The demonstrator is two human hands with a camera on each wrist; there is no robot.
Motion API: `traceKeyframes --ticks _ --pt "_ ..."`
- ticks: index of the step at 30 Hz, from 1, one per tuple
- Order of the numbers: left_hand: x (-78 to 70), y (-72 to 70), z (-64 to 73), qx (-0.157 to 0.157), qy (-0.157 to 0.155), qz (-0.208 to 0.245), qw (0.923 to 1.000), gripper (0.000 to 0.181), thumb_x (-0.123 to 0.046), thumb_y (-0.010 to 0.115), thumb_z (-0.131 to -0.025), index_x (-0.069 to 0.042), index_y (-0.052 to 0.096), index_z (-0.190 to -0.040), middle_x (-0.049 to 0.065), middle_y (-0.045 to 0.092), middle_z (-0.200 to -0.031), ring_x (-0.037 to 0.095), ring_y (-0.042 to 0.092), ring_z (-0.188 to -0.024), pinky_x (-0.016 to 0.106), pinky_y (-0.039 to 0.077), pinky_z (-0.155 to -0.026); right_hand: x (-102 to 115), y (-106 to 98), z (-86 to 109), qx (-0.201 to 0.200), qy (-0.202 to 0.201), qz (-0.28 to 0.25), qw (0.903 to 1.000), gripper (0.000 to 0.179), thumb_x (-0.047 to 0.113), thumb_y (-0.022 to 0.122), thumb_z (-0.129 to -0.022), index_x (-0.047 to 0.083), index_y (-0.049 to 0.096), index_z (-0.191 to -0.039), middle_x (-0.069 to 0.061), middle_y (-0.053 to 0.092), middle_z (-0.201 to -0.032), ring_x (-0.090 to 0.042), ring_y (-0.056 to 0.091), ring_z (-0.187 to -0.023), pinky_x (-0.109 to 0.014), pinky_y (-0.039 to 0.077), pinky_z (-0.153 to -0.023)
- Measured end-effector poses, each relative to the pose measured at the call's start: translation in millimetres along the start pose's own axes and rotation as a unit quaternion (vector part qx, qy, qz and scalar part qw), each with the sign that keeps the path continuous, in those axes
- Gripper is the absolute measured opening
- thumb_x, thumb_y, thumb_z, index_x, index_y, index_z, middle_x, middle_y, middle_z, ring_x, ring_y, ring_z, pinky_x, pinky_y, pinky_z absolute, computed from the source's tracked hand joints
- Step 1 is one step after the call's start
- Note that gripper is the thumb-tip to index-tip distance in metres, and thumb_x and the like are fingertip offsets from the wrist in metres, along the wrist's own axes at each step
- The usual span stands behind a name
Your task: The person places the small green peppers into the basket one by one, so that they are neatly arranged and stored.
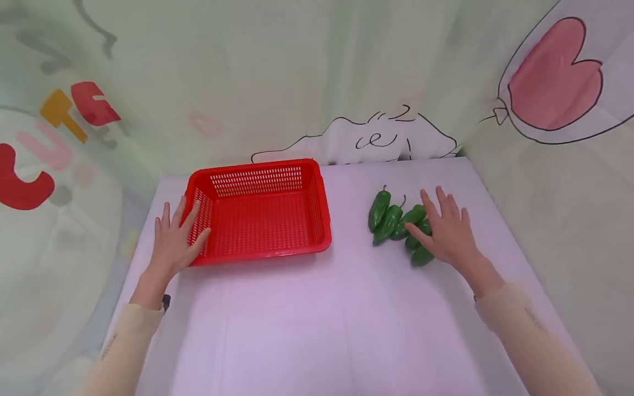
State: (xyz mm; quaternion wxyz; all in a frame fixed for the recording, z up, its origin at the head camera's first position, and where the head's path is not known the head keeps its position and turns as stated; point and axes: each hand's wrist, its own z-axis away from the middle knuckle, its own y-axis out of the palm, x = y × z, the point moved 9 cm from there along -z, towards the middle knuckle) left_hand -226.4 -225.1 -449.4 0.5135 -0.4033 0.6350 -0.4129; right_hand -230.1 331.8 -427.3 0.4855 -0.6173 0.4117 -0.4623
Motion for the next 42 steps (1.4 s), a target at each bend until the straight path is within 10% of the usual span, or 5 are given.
traceKeyframes --ticks 10,17,26,34,42 --pt "18.5 14.9 10.7 -0.013 -0.044 0.085 0.9953 0.075 -0.039 0.055 -0.095 -0.01 0.025 -0.157 0.018 0.009 -0.164 0.046 0.001 -0.147 0.071 0.013 -0.111 -59 31 34.2 0.011 0.205 -0.178 0.9623 0.076 0.034 0.048 -0.099 -0.016 0.018 -0.148 -0.05 0.024 -0.14 -0.065 0.028 -0.126 -0.076 0.032 -0.093" --pt "29.0 19.6 12.1 -0.009 -0.064 0.209 0.9758 0.072 -0.023 0.055 -0.096 -0.009 0.021 -0.158 0.014 0.006 -0.165 0.042 0.008 -0.148 0.071 0.023 -0.107 -73 55 38.8 0.055 0.279 -0.24 0.928 0.073 0.031 0.048 -0.099 -0.017 0.02 -0.147 -0.048 0.025 -0.141 -0.063 0.035 -0.123 -0.067 0.04 -0.095" --pt "31.9 23.8 13.0 -0.02 -0.057 0.311 0.9483 0.075 -0.007 0.058 -0.093 -0.01 0.021 -0.158 0.004 0.0 -0.166 0.031 0.005 -0.151 0.066 0.022 -0.111 -73 71 41.2 0.051 0.304 -0.275 0.9107 0.068 0.016 0.054 -0.095 -0.016 0.023 -0.146 -0.047 0.029 -0.139 -0.057 0.046 -0.116 -0.038 0.058 -0.068" --pt "31.3 24.0 13.8 -0.013 -0.069 0.375 0.9245 0.076 0.007 0.052 -0.092 -0.01 0.018 -0.158 0.002 0.0 -0.166 0.026 0.002 -0.151 0.059 0.028 -0.112 -75 70 38.2 0.037 0.328 -0.279 0.902 0.064 0.014 0.055 -0.095 -0.013 0.028 -0.147 -0.043 0.03 -0.144 -0.058 0.033 -0.131 -0.06 0.041 -0.101" --pt "10.7 2.3 19.3 0.019 -0.077 0.407 0.9099 0.075 0.017 0.042 -0.087 0.001 0.015 -0.156 0.013 -0.002 -0.165 0.033 -0.001 -0.151 0.06 0.026 -0.112 -70 72 42.7 0.048 0.307 -0.333 0.8903 0.06 0.006 0.055 -0.094 -0.016 0.031 -0.144 -0.043 0.029 -0.144 -0.049 0.049 -0.118 -0.023 0.057 -0.066"
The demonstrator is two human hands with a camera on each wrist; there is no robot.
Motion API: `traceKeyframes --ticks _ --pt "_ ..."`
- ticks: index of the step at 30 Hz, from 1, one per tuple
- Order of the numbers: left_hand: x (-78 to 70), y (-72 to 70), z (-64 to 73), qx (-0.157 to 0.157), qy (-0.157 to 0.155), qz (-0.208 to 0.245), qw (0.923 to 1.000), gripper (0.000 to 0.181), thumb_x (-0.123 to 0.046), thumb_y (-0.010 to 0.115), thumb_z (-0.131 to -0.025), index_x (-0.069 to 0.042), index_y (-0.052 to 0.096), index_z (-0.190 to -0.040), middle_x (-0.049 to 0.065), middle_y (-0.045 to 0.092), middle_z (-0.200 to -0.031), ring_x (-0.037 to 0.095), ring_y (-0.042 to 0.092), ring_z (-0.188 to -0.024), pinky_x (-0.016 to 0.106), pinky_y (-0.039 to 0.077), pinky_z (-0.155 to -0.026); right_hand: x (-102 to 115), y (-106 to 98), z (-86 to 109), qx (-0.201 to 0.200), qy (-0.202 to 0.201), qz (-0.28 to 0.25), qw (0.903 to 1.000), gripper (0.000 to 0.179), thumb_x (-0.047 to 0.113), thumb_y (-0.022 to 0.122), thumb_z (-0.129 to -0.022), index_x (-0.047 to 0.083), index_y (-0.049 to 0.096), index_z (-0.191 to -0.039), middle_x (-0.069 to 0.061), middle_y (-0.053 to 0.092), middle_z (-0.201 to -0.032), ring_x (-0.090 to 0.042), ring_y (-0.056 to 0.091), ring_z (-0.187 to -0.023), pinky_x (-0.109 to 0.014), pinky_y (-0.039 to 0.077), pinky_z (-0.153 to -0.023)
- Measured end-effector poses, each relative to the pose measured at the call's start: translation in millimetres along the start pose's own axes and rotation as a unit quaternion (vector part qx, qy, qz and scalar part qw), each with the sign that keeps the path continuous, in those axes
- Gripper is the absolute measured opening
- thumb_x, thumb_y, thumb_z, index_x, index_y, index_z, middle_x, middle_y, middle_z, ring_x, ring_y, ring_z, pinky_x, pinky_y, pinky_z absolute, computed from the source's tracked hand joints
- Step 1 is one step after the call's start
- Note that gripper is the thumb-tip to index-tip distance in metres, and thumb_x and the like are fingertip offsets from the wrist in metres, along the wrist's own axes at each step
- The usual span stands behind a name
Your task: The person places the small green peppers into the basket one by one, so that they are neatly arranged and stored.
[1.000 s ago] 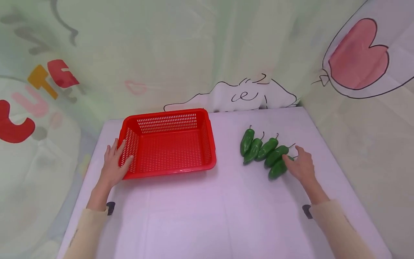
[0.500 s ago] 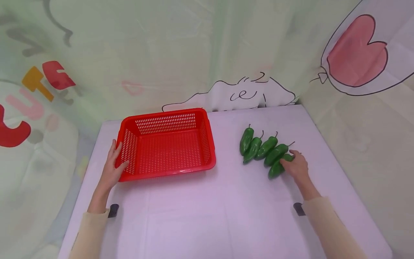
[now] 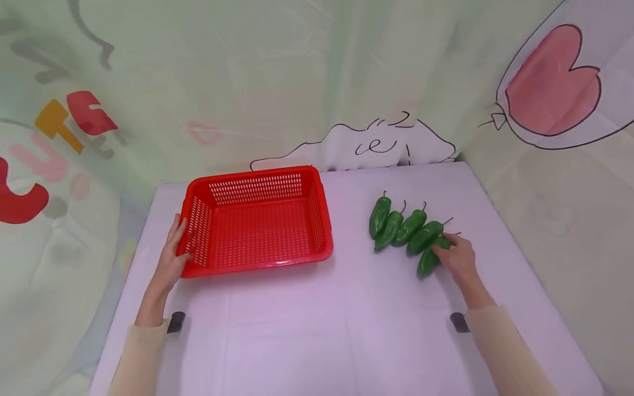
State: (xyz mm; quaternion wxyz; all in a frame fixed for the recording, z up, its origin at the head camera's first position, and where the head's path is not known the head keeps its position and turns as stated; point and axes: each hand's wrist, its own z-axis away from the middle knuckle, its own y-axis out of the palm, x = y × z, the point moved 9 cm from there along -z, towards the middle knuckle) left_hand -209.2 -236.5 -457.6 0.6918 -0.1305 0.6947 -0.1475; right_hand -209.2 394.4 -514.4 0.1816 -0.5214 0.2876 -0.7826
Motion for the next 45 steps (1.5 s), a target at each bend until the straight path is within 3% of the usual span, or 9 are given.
traceKeyframes --ticks 6,11,16,22,25,27,30,36,45 --pt "-4.8 -0.4 1.4 0.011 -0.006 0.005 0.9999 0.077 0.018 0.04 -0.087 -0.001 0.013 -0.156 0.012 -0.003 -0.165 0.031 -0.002 -0.151 0.059 0.026 -0.113 0 1 0.1 0.037 -0.022 -0.022 0.9988 0.061 0.0 0.054 -0.093 -0.019 0.027 -0.144 -0.045 0.024 -0.145 -0.049 0.047 -0.119 -0.024 0.058 -0.069" --pt "9.1 0.2 -2.4 0.011 0.0 0.009 0.9999 0.078 0.019 0.041 -0.086 -0.003 0.015 -0.157 0.011 -0.001 -0.166 0.032 0.0 -0.151 0.059 0.031 -0.11 -1 0 2.4 0.051 -0.031 -0.002 0.9982 0.061 0.0 0.055 -0.092 -0.022 0.028 -0.142 -0.047 0.023 -0.143 -0.05 0.049 -0.116 -0.029 0.059 -0.07" --pt "32.8 -0.3 -7.5 0.004 -0.002 0.008 1.0 0.082 0.018 0.041 -0.086 -0.012 0.016 -0.158 0.0 -0.002 -0.166 0.026 -0.001 -0.151 0.059 0.027 -0.112 9 -7 4.0 0.047 -0.051 0.007 0.9975 0.06 0.0 0.056 -0.093 -0.022 0.029 -0.141 -0.048 0.029 -0.139 -0.025 0.061 -0.095 -0.032 0.059 -0.071" --pt "42.4 -5.5 -3.3 -0.018 0.002 0.028 0.9994 0.084 0.014 0.041 -0.084 -0.016 0.017 -0.159 -0.003 0.001 -0.166 0.025 0.001 -0.151 0.056 0.032 -0.111 39 -13 3.2 0.038 -0.081 -0.004 0.996 0.058 0.001 0.057 -0.094 -0.019 0.032 -0.142 -0.047 0.031 -0.139 0.01 0.05 -0.078 -0.026 0.058 -0.069" --pt "46.0 -6.5 -1.5 -0.023 -0.003 0.034 0.9991 0.083 0.014 0.041 -0.084 -0.015 0.018 -0.158 -0.003 0.001 -0.166 0.026 0.002 -0.151 0.054 0.034 -0.11 62 -12 3.7 0.034 -0.103 0.0 0.9941 0.058 0.004 0.058 -0.095 -0.017 0.033 -0.143 -0.044 0.035 -0.137 -0.004 0.057 -0.086 -0.021 0.057 -0.067" --pt "47.7 -6.7 -1.7 -0.023 -0.009 0.037 0.999 0.084 0.016 0.04 -0.084 -0.015 0.018 -0.158 -0.004 0.001 -0.166 0.024 0.001 -0.151 0.053 0.032 -0.111 79 -8 3.9 0.036 -0.119 -0.003 0.9923 0.058 0.005 0.058 -0.095 -0.016 0.034 -0.143 -0.043 0.036 -0.137 -0.024 0.061 -0.097 -0.018 0.056 -0.067" --pt "44.6 -5.3 -2.8 -0.014 -0.021 0.046 0.9986 0.084 0.018 0.039 -0.085 -0.015 0.017 -0.158 -0.006 -0.001 -0.166 0.021 -0.003 -0.151 0.054 0.024 -0.115 108 2 5.5 0.043 -0.141 -0.014 0.989 0.059 0.005 0.059 -0.095 -0.014 0.034 -0.145 -0.042 0.039 -0.136 -0.046 0.053 -0.113 -0.016 0.054 -0.068" --pt "31.7 -2.3 -4.7 -0.011 -0.028 0.052 0.9982 0.082 0.019 0.039 -0.084 -0.011 0.018 -0.158 -0.002 0.0 -0.166 0.023 -0.002 -0.151 0.054 0.027 -0.114 153 23 4.9 0.068 -0.154 -0.018 0.9856 0.06 0.005 0.059 -0.095 -0.009 0.034 -0.148 -0.038 0.039 -0.141 -0.048 0.053 -0.117 -0.017 0.054 -0.069" --pt "39.4 -0.7 -11.2 -0.016 -0.014 0.051 0.9985 0.085 0.02 0.039 -0.082 -0.015 0.019 -0.158 -0.004 0.001 -0.166 0.021 -0.003 -0.151 0.054 0.026 -0.115 191 49 3.5 0.105 -0.162 -0.054 0.9798 0.061 0.003 0.061 -0.094 -0.005 0.035 -0.149 -0.032 0.037 -0.147 -0.042 0.052 -0.121 -0.022 0.057 -0.074"
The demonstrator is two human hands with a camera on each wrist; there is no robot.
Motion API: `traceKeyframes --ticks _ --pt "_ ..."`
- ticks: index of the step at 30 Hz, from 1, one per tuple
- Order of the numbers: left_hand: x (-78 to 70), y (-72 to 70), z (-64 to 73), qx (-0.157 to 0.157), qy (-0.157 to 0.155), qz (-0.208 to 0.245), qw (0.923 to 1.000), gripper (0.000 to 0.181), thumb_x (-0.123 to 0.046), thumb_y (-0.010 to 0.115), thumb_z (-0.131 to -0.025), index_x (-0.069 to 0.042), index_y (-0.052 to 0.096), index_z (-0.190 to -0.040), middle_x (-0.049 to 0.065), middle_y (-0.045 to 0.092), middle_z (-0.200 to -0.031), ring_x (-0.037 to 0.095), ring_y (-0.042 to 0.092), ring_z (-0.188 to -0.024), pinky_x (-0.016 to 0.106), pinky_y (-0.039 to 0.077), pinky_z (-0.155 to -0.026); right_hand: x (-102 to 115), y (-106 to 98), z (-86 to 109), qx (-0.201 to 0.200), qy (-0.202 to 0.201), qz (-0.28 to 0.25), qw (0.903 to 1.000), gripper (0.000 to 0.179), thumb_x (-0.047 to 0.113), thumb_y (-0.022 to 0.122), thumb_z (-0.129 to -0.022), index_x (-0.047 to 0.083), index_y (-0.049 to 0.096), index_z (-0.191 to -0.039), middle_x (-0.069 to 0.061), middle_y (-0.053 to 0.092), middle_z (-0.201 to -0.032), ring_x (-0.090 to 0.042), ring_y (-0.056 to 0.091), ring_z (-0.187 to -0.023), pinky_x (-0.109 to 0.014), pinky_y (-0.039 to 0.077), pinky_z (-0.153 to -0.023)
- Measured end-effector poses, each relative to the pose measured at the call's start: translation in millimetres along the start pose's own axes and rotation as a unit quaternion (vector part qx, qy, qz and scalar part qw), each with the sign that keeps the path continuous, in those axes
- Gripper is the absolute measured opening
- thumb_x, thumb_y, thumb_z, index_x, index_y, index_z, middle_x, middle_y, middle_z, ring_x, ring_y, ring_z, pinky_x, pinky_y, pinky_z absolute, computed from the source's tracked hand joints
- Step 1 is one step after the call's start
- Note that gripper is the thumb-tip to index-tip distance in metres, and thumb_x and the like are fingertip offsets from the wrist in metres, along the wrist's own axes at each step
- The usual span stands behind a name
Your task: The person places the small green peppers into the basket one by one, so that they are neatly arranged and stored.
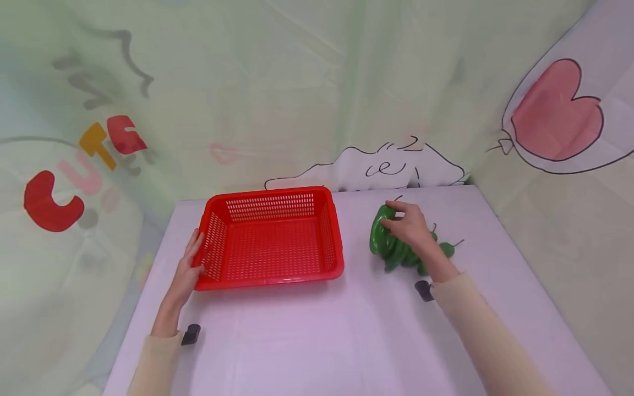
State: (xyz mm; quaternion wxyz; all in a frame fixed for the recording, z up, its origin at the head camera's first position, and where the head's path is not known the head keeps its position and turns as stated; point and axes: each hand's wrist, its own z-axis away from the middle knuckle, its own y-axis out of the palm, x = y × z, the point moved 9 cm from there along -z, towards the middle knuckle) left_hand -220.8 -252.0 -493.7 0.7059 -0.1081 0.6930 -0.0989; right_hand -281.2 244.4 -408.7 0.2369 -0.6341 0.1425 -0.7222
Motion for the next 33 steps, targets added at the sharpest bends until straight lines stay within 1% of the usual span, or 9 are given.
traceKeyframes --ticks 2,5,8,11,15,18,22,29,33 --pt "-3.1 0.7 1.1 0.004 -0.003 0.006 1.0 0.084 0.02 0.039 -0.083 -0.013 0.019 -0.158 -0.003 0.001 -0.166 0.021 -0.003 -0.151 0.054 0.026 -0.115 2 4 -1.6 0.003 -0.001 -0.003 1.0 0.061 0.002 0.061 -0.094 -0.005 0.035 -0.149 -0.032 0.038 -0.145 -0.043 0.052 -0.121 -0.023 0.057 -0.075" --pt "-14.5 1.6 6.2 0.01 -0.007 0.015 0.9998 0.083 0.02 0.039 -0.083 -0.009 0.019 -0.157 0.001 0.0 -0.166 0.024 -0.003 -0.151 0.055 0.027 -0.114 3 9 -2.6 0.008 0.001 -0.003 1.0 0.061 0.002 0.06 -0.094 -0.006 0.035 -0.149 -0.033 0.039 -0.144 -0.043 0.052 -0.121 -0.024 0.057 -0.075" --pt "-26.1 1.8 11.6 0.011 -0.007 0.013 0.9998 0.081 0.02 0.04 -0.083 -0.005 0.018 -0.157 0.005 0.0 -0.166 0.027 -0.003 -0.151 0.056 0.03 -0.112 5 15 -3.4 0.012 0.002 -0.001 0.9999 0.061 0.003 0.061 -0.094 -0.005 0.035 -0.149 -0.033 0.04 -0.143 -0.041 0.053 -0.12 -0.024 0.057 -0.075" --pt "-31.5 2.0 14.0 0.009 -0.01 0.009 0.9999 0.079 0.019 0.04 -0.084 -0.005 0.018 -0.157 0.006 0.0 -0.166 0.026 -0.002 -0.151 0.055 0.03 -0.113 7 21 -5.6 0.012 0.002 0.008 0.9999 0.061 0.005 0.062 -0.094 -0.004 0.037 -0.149 -0.031 0.044 -0.141 -0.038 0.056 -0.114 -0.023 0.056 -0.074" --pt "-33.3 3.5 13.4 0.009 -0.01 0.008 0.9999 0.078 0.018 0.039 -0.085 -0.005 0.019 -0.157 0.006 0.001 -0.166 0.026 -0.002 -0.151 0.055 0.028 -0.114 12 31 -8.9 0.009 0.003 0.018 0.9998 0.059 0.006 0.062 -0.094 -0.003 0.04 -0.148 -0.029 0.047 -0.136 -0.039 0.058 -0.111 -0.03 0.058 -0.078" --pt "-32.7 3.3 13.1 0.008 -0.012 0.008 0.9999 0.078 0.018 0.039 -0.085 -0.005 0.019 -0.157 0.006 0.001 -0.166 0.026 -0.001 -0.151 0.055 0.028 -0.114 19 42 -12.1 0.014 -0.001 0.007 0.9999 0.058 0.005 0.062 -0.094 -0.004 0.04 -0.147 -0.029 0.047 -0.135 -0.042 0.057 -0.115 -0.04 0.057 -0.084" --pt "-31.6 4.3 12.1 0.008 -0.013 0.007 0.9999 0.078 0.018 0.04 -0.085 -0.006 0.019 -0.157 0.006 0.002 -0.166 0.028 0.0 -0.151 0.054 0.031 -0.112 31 58 -16.3 0.026 -0.01 -0.007 0.9996 0.057 0.003 0.061 -0.094 -0.005 0.04 -0.147 -0.029 0.047 -0.136 -0.044 0.056 -0.118 -0.047 0.054 -0.089" --pt "-33.8 3.0 13.1 0.008 -0.009 0.001 0.9999 0.078 0.018 0.041 -0.085 -0.004 0.019 -0.157 0.006 0.001 -0.166 0.028 -0.001 -0.151 0.055 0.03 -0.112 63 100 -28.7 0.06 -0.032 -0.022 0.9974 0.055 0.002 0.061 -0.094 -0.007 0.042 -0.145 -0.029 0.051 -0.133 -0.043 0.06 -0.111 -0.048 0.055 -0.087" --pt "-33.7 2.6 13.1 0.009 -0.008 0.005 0.9999 0.079 0.018 0.041 -0.084 -0.005 0.019 -0.157 0.006 0.001 -0.166 0.027 -0.001 -0.151 0.055 0.027 -0.114 85 127 -35.5 0.079 -0.04 -0.022 0.9958 0.054 0.001 0.062 -0.093 -0.006 0.045 -0.144 -0.028 0.052 -0.13 -0.036 0.062 -0.103 -0.044 0.056 -0.086"
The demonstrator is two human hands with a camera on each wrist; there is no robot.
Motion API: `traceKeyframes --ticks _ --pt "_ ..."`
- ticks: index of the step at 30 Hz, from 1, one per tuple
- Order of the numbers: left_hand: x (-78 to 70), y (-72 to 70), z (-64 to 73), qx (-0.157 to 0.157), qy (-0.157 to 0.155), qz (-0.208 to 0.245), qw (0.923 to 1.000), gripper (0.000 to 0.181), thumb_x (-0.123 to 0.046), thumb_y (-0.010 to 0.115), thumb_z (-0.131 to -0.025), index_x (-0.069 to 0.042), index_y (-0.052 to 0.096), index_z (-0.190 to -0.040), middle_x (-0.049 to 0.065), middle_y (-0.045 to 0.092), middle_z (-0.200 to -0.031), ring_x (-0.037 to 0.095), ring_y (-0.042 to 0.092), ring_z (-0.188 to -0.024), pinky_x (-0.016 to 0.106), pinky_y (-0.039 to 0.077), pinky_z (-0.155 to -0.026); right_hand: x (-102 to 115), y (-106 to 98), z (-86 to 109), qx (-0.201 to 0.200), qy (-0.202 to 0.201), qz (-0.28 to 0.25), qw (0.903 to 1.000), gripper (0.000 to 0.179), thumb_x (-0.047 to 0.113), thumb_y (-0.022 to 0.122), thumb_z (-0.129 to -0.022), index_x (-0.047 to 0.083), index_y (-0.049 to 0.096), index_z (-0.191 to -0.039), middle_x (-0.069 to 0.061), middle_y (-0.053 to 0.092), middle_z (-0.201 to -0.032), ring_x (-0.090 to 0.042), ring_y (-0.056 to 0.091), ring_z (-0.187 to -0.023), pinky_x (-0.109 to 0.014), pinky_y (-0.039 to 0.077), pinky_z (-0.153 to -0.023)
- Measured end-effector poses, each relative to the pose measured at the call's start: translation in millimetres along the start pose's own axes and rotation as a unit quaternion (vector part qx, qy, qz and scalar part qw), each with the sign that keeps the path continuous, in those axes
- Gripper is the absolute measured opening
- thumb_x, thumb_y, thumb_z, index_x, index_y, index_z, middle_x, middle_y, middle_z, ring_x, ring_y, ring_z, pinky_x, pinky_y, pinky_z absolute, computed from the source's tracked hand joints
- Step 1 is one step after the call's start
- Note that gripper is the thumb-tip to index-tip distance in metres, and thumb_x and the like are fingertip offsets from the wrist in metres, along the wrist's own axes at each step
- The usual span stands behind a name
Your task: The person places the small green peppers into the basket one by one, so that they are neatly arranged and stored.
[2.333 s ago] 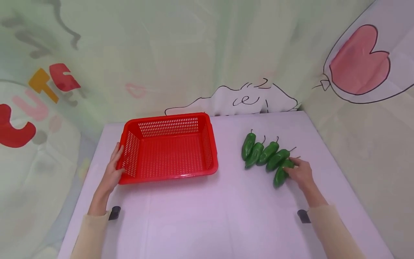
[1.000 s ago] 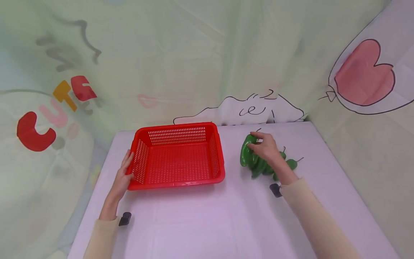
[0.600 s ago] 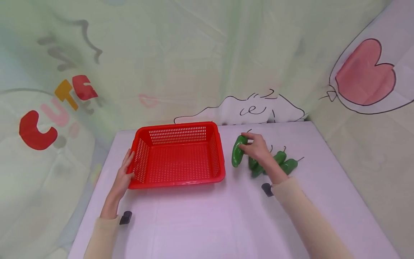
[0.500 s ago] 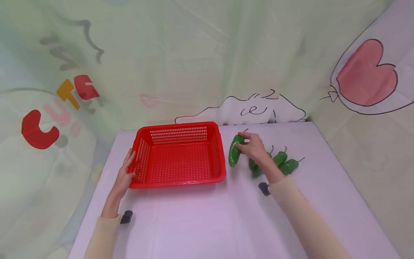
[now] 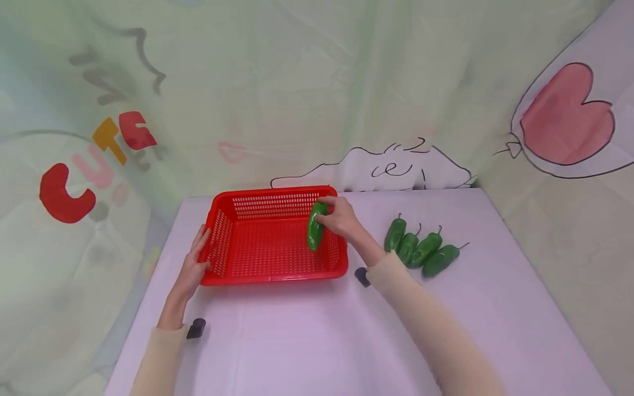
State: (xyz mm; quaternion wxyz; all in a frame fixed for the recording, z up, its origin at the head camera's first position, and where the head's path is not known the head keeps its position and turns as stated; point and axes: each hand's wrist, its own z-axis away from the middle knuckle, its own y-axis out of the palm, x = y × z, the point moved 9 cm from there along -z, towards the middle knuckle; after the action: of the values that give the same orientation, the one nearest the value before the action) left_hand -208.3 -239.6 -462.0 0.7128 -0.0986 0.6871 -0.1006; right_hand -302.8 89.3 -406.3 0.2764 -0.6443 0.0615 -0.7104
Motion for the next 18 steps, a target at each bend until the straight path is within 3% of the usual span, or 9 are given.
traceKeyframes --ticks 7,18 --pt "3.2 1.6 -0.2 -0.002 0.0 0.01 1.0 0.08 0.019 0.041 -0.084 -0.004 0.019 -0.157 0.006 0.001 -0.166 0.027 -0.002 -0.151 0.055 0.027 -0.114 28 39 -15.7 0.024 -0.021 -0.005 0.9995 0.051 -0.003 0.065 -0.09 -0.007 0.051 -0.138 -0.025 0.056 -0.121 -0.031 0.065 -0.093 -0.04 0.059 -0.078" --pt "-2.4 0.7 -1.4 0.008 0.011 0.002 0.9999 0.081 0.02 0.041 -0.082 -0.002 0.018 -0.156 0.008 0.0 -0.166 0.029 -0.002 -0.151 0.058 0.022 -0.115 41 105 -27.4 0.071 -0.025 -0.049 0.9959 0.048 -0.007 0.063 -0.09 -0.008 0.052 -0.136 -0.023 0.054 -0.124 -0.031 0.062 -0.098 -0.037 0.059 -0.077"
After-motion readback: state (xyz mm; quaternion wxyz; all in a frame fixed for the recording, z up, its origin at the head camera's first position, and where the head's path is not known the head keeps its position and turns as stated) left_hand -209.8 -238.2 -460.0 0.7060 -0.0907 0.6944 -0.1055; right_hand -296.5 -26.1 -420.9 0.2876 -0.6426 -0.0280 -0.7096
